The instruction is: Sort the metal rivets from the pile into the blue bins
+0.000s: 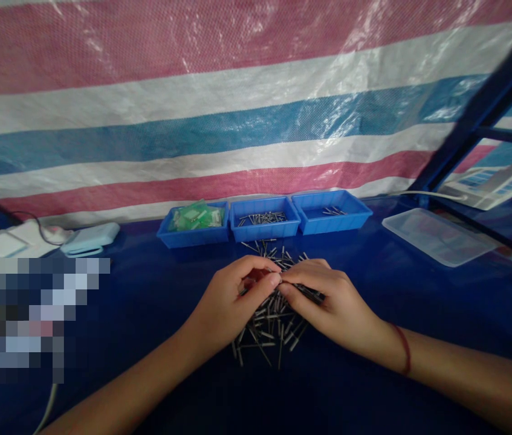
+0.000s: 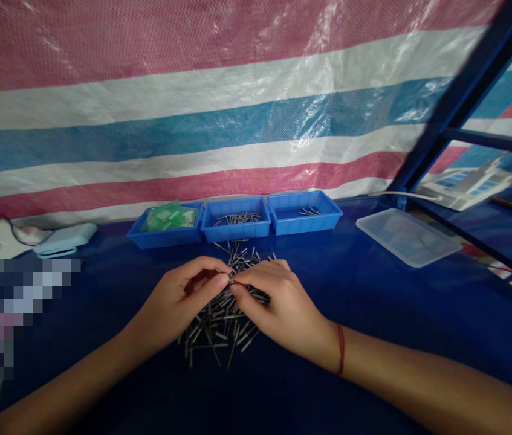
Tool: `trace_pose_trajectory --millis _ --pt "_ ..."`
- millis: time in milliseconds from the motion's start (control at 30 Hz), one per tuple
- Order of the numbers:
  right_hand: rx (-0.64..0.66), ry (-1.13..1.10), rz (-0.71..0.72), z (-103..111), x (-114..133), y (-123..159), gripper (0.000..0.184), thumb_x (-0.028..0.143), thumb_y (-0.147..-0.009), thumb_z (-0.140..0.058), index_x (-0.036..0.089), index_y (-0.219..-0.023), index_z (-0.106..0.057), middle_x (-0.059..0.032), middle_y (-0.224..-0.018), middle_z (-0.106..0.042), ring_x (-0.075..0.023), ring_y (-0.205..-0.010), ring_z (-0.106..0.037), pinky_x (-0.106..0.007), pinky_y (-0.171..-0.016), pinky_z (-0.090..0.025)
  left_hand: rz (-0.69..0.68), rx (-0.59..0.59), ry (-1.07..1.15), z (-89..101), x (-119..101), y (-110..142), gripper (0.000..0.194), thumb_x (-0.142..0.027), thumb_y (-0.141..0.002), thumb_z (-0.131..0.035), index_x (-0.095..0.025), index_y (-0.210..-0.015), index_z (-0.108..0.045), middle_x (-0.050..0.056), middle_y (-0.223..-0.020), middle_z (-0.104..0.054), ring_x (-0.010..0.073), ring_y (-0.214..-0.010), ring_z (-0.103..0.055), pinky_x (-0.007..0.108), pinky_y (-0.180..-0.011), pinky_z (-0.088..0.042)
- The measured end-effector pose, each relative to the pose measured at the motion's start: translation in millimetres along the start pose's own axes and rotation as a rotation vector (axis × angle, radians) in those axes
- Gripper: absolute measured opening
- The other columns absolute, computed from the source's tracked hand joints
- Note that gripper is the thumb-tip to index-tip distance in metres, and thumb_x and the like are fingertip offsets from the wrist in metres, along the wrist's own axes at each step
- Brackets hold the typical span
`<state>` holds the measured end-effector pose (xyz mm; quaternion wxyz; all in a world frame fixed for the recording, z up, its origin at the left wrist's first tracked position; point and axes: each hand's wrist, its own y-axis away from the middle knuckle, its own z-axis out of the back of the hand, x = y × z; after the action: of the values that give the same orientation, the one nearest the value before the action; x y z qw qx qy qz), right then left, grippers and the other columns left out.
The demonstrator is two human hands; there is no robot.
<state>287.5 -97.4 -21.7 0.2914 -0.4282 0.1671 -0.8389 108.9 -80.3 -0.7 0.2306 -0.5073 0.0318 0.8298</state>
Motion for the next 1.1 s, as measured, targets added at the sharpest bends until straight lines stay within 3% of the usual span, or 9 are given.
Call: trace_pose_trajectory --millis 233,600,767,933,1033,1100 --pt "-0.060 0.002 -0.011 -1 -3 1 0.010 0.019 -0.083 -0.058 0.023 -0.087 -0.065 0.0001 -0.083 -0.072 -0.0159 -0.076 -0.066 -0.035 -0.075 -0.044 -0.014 -0.002 0.002 0.6 2 1 0.013 -0.028 -0.085 -0.054 -0.020 -0.091 -0.063 0.000 -0.086 -0.067 0.0133 -0.077 -0.061 0.026 -0.072 -0.049" --pt "-0.121 -0.031 -0.077 3 0 -3 0.009 0.019 -0.082 -0.057 0.020 -0.086 -0.065 -0.0008 -0.075 -0.068 -0.0133 -0.067 -0.062 -0.027 -0.062 -0.048 -0.021 -0.019 -0.024 1.0 2 -1 0.014 -0.027 -0.085 -0.054 -0.021 -0.092 -0.063 0.001 -0.087 -0.067 0.0145 -0.078 -0.062 0.028 -0.072 -0.049" --pt "-0.153 -0.025 -0.014 7 3 -2 0.010 0.016 -0.080 -0.058 0.019 -0.088 -0.064 -0.0008 -0.077 -0.066 -0.0115 -0.067 -0.059 -0.024 -0.059 -0.047 -0.013 0.009 -0.071 0.7 5 -2 0.013 -0.027 -0.084 -0.054 -0.021 -0.092 -0.063 0.000 -0.085 -0.067 0.0135 -0.072 -0.061 0.027 -0.067 -0.049" --pt "-0.109 0.054 0.146 10 6 -2 0.007 0.014 -0.082 -0.057 0.018 -0.084 -0.062 -0.0009 -0.073 -0.065 -0.0121 -0.067 -0.058 -0.027 -0.064 -0.047 -0.017 0.094 -0.114 0.1 5 0 0.014 -0.029 -0.086 -0.052 -0.021 -0.090 -0.063 -0.001 -0.080 -0.065 0.0123 -0.067 -0.058 0.026 -0.064 -0.047" --pt "-0.123 0.187 0.202 20 0 -10 0.007 0.017 -0.084 -0.054 0.019 -0.082 -0.061 -0.0018 -0.073 -0.064 -0.0136 -0.067 -0.058 -0.029 -0.066 -0.046 -0.031 0.021 -0.102 -0.8 7 1 0.021 -0.028 -0.087 -0.051 -0.022 -0.107 -0.056 0.002 -0.095 -0.062 0.0118 -0.070 -0.058 0.025 -0.064 -0.048" --pt "-0.232 0.312 0.158 32 -13 -19 0.010 0.021 -0.085 -0.052 0.020 -0.082 -0.061 -0.0031 -0.077 -0.066 -0.0153 -0.071 -0.059 -0.031 -0.068 -0.047 -0.030 -0.052 -0.088 -0.8 9 1 0.033 -0.029 -0.087 -0.050 -0.024 -0.119 -0.047 0.005 -0.109 -0.057 0.0110 -0.071 -0.056 0.025 -0.061 -0.048"
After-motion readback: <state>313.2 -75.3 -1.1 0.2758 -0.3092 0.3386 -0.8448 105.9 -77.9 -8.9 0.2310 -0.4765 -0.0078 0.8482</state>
